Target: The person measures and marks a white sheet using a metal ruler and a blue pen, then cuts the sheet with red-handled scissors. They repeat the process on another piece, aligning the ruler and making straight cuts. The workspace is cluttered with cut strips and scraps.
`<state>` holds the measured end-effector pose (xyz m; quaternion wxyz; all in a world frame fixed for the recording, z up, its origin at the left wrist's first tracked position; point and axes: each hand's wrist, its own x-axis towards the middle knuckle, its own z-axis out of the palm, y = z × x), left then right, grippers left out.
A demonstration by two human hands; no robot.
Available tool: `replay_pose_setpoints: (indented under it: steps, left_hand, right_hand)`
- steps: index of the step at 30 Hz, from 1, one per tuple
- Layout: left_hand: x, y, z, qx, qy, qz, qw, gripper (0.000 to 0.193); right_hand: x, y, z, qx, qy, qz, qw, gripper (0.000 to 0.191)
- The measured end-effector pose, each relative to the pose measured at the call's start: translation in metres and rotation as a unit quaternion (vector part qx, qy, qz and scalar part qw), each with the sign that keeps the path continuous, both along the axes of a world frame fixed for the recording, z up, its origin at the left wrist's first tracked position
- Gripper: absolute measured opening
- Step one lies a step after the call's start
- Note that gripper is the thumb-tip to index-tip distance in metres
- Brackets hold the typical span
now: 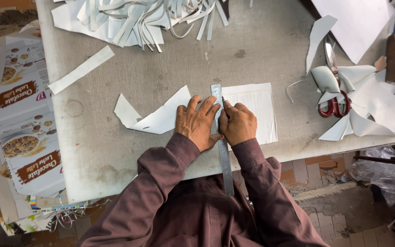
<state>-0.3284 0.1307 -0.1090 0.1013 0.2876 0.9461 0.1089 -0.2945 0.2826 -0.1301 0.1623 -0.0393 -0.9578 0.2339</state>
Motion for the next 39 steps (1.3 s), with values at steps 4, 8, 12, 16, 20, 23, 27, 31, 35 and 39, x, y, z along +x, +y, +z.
replay_pose_setpoints:
  steps: [4,8,12,16,20,23,27,31,35,39]
  left_hand:
    - [0.000,0.000,-0.003,0.009,-0.005,0.003,1.000,0.099]
    - [0.003,-0.001,-0.003,0.006,0.002,-0.005,1.000,0.097]
    - [0.003,-0.002,-0.001,0.003,0.000,-0.001,1.000,0.096]
    - [0.005,-0.002,-0.001,0.009,-0.004,0.004,1.000,0.095]
    - [0.009,-0.001,-0.005,0.045,0.014,0.009,0.999,0.090]
    - [0.012,-0.001,-0.008,0.035,0.012,0.003,0.999,0.093]
    - [0.015,-0.001,-0.008,0.042,0.021,0.003,0.999,0.092]
    - [0.019,-0.003,-0.008,0.049,0.034,0.002,0.998,0.093]
    - [0.021,-0.003,-0.006,0.048,0.027,0.003,0.998,0.093]
    - [0.022,-0.004,0.000,0.044,0.013,0.006,0.999,0.093]
  right_hand:
    - [0.001,0.001,-0.002,-0.002,0.008,0.003,1.000,0.025]
    - [0.006,-0.001,-0.003,0.026,-0.015,0.004,1.000,0.021]
    - [0.016,-0.004,-0.003,0.047,-0.032,0.006,0.998,0.020]
    - [0.032,-0.006,0.000,0.047,-0.033,0.010,0.998,0.022]
    - [0.053,-0.009,0.003,0.050,-0.025,0.010,0.998,0.020]
    - [0.067,-0.010,0.008,0.046,-0.030,0.009,0.998,0.019]
    - [0.087,-0.011,0.014,0.040,-0.030,0.024,0.998,0.016]
    - [0.110,-0.012,0.015,0.036,-0.060,0.031,0.997,0.015]
    - [0.144,-0.016,0.019,0.035,-0.080,0.027,0.996,0.015]
    - [0.176,-0.019,0.035,0.028,-0.050,0.030,0.998,0.014]
